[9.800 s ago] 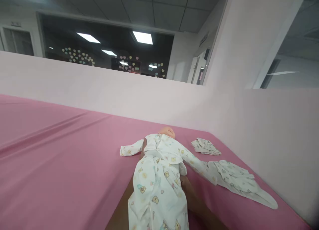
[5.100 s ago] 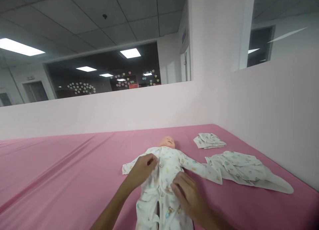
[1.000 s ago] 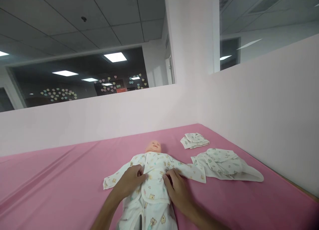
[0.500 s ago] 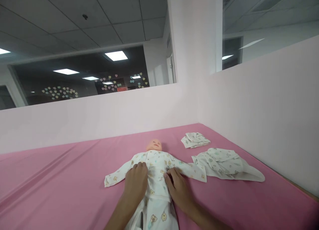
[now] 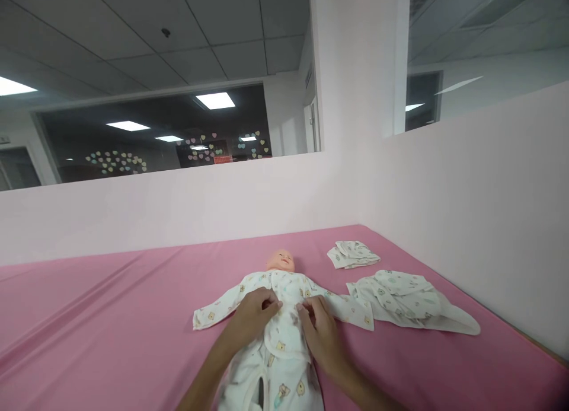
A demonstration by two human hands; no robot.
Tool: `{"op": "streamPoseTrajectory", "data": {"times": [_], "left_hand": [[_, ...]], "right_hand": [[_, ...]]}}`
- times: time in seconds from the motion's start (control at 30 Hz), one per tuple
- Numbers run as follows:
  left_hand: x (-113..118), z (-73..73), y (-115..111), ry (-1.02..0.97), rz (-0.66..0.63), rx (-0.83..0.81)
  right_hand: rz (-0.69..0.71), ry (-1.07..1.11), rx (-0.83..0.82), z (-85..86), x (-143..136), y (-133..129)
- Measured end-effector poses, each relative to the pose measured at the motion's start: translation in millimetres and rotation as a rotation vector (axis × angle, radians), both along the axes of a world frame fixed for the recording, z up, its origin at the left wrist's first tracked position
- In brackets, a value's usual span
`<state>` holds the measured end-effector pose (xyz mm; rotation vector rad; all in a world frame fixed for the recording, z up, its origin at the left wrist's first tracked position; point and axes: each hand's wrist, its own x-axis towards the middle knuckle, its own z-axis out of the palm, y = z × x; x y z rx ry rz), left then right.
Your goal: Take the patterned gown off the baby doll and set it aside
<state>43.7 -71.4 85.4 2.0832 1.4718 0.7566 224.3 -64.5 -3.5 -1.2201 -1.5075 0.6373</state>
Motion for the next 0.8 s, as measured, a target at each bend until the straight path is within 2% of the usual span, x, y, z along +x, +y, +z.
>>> {"op": "streamPoseTrajectory", "data": {"times": [0.07, 0.13, 0.23, 0.33, 0.43, 0.5, 0.67, 0.73, 0.8], "left_hand": [[-6, 2.1, 2, -0.159, -0.099, -0.085], [-10, -0.7, 6, -0.236, -0.125, -0.083], [-11, -13.8, 15, -0.185, 0.033, 0.059], [-9, -27.7, 24, -0.021, 0.184, 0.147], [-9, -33.1, 27, 0.057, 0.162, 0.152], [-16, -32.4, 31, 0.032, 0.154, 0.148], [-67, -34.3, 54, -0.162, 0.351, 0.135], [-87, -41.8, 66, -0.193, 0.366, 0.132], [-98, -52.4, 74, -0.194, 0.345, 0.086]], "right_hand": [[-0.032, 0.017, -0.012, 16.5, -9, 3], [-0.041, -0.036, -0.048, 34.3, -20, 8], [-0.052, -0.275, -0.133, 52.4, -35, 18], [-0.012, -0.514, -0.106, 55.5, -40, 26], [0.049, -0.549, -0.061, 52.5, -30, 32], [0.032, -0.532, -0.064, 51.9, -14, 34], [-0.09, -0.518, -0.131, 57.6, 32, 33], [-0.089, -0.479, -0.165, 60.7, 35, 30], [-0.07, -0.421, -0.192, 62.7, 25, 29]]}}
